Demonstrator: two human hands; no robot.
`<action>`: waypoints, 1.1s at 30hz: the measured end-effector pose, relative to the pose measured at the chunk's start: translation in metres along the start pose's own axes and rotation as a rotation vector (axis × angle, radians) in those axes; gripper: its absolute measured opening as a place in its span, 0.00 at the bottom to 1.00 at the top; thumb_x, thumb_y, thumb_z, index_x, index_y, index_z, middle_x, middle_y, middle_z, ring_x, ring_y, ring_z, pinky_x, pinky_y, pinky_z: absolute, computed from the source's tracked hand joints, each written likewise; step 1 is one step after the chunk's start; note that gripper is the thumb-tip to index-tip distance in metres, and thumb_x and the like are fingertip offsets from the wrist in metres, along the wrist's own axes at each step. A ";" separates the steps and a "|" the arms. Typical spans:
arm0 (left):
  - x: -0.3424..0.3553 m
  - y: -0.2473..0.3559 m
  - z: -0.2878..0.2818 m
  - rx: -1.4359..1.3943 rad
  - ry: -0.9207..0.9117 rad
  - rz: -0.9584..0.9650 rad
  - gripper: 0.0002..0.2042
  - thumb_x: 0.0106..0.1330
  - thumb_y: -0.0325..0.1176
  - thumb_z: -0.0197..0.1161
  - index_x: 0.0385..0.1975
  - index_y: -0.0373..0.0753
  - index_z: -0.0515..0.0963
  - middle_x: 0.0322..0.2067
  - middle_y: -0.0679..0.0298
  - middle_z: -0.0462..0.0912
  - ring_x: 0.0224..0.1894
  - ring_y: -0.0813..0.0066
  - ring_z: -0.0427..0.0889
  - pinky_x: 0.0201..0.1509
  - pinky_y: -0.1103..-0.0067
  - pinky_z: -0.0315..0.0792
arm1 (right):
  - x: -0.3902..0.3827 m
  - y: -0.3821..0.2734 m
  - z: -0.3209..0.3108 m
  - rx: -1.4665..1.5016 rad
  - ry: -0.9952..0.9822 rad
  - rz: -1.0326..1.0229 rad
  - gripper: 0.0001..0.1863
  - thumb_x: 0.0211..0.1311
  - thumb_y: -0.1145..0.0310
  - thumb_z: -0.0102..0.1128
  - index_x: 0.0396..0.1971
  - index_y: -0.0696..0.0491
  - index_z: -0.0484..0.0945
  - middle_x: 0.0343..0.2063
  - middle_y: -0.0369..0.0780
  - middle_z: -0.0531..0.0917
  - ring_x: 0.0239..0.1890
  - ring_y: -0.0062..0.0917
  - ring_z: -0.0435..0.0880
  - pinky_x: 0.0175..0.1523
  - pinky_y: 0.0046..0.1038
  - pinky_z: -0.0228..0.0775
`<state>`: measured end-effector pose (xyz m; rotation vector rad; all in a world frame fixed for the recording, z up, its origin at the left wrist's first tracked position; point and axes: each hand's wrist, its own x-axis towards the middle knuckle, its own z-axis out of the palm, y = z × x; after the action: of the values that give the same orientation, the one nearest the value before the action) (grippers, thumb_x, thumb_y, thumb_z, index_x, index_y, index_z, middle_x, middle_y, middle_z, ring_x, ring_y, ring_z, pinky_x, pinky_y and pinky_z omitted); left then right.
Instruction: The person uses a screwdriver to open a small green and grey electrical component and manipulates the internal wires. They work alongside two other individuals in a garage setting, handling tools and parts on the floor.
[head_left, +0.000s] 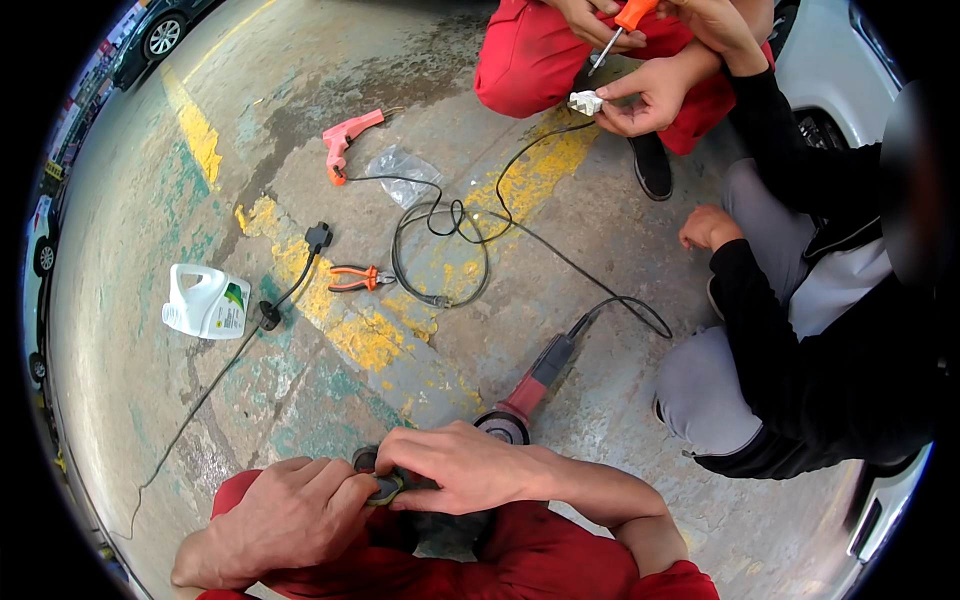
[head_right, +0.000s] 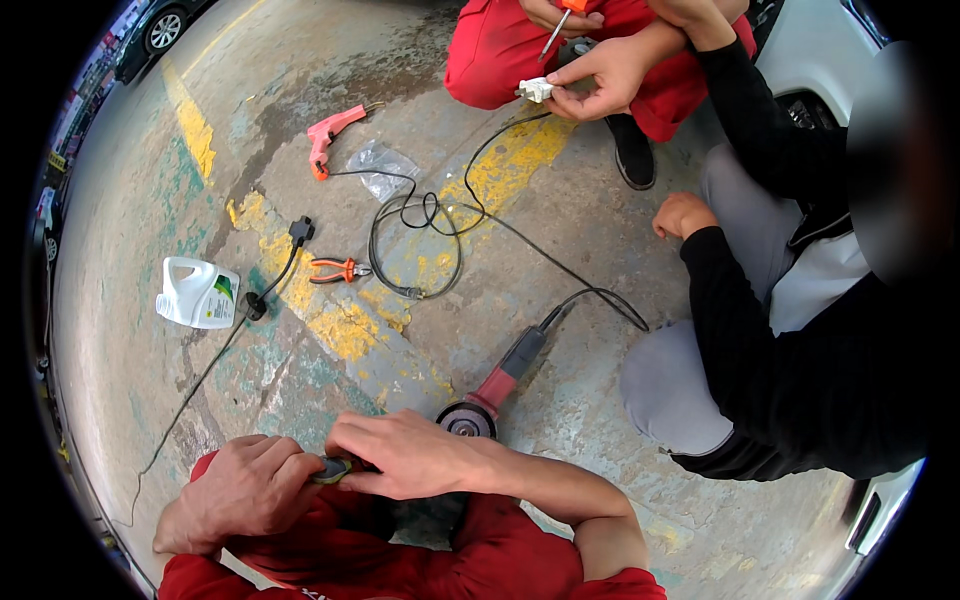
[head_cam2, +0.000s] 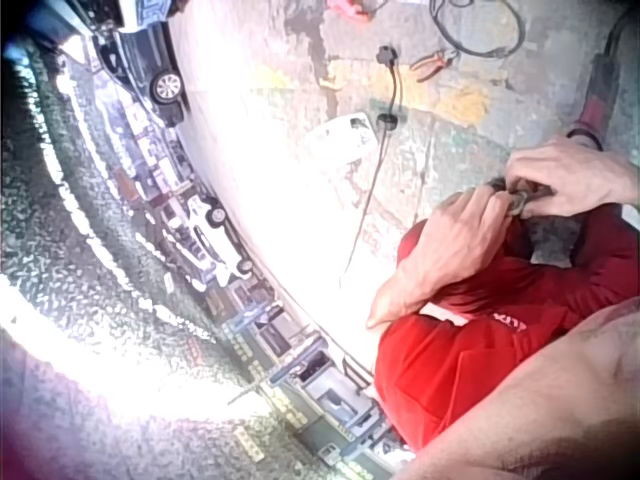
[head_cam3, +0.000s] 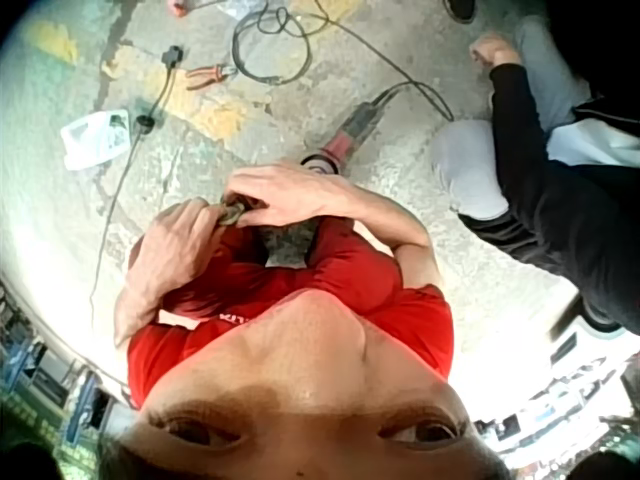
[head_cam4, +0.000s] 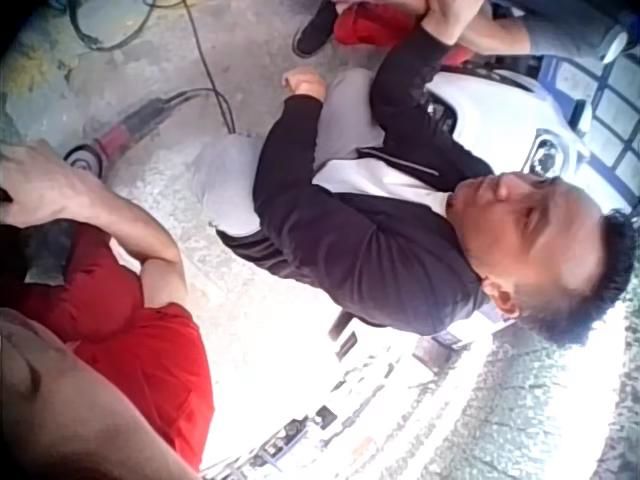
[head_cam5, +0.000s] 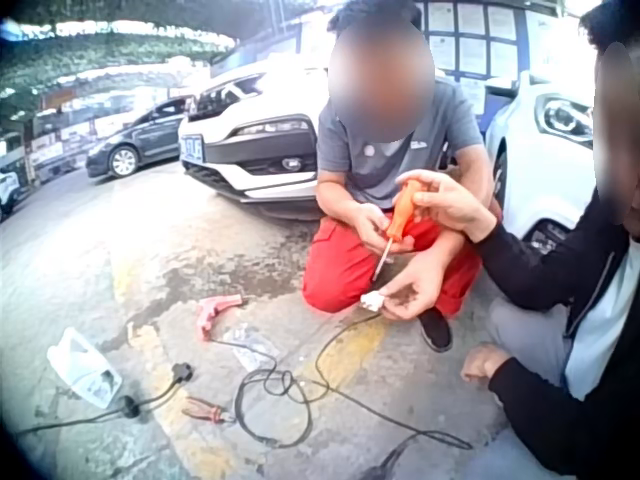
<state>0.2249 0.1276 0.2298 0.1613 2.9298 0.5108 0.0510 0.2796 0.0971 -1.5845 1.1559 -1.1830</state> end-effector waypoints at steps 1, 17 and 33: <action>0.000 0.000 0.000 0.001 -0.002 0.000 0.12 0.62 0.31 0.70 0.42 0.38 0.79 0.28 0.67 0.74 0.27 0.70 0.81 0.29 0.75 0.77 | 0.000 0.001 0.000 -0.001 0.001 -0.003 0.20 0.66 0.63 0.74 0.51 0.53 0.75 0.44 0.40 0.81 0.37 0.37 0.86 0.38 0.39 0.77; 0.003 0.000 0.000 0.007 -0.008 0.003 0.11 0.62 0.30 0.70 0.42 0.38 0.79 0.28 0.67 0.74 0.27 0.70 0.81 0.29 0.74 0.77 | -0.002 0.004 0.001 -0.011 0.007 -0.023 0.20 0.67 0.62 0.73 0.50 0.54 0.75 0.45 0.41 0.81 0.38 0.38 0.87 0.38 0.39 0.78; 0.000 -0.007 0.003 -0.033 0.031 0.005 0.10 0.61 0.31 0.70 0.39 0.37 0.77 0.27 0.66 0.72 0.27 0.70 0.81 0.28 0.75 0.77 | 0.004 -0.004 -0.005 0.028 0.002 0.038 0.19 0.67 0.60 0.72 0.50 0.53 0.76 0.43 0.42 0.81 0.40 0.41 0.86 0.41 0.41 0.78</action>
<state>0.2252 0.1224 0.2247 0.1585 2.9501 0.5665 0.0470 0.2767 0.1033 -1.5340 1.1613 -1.1711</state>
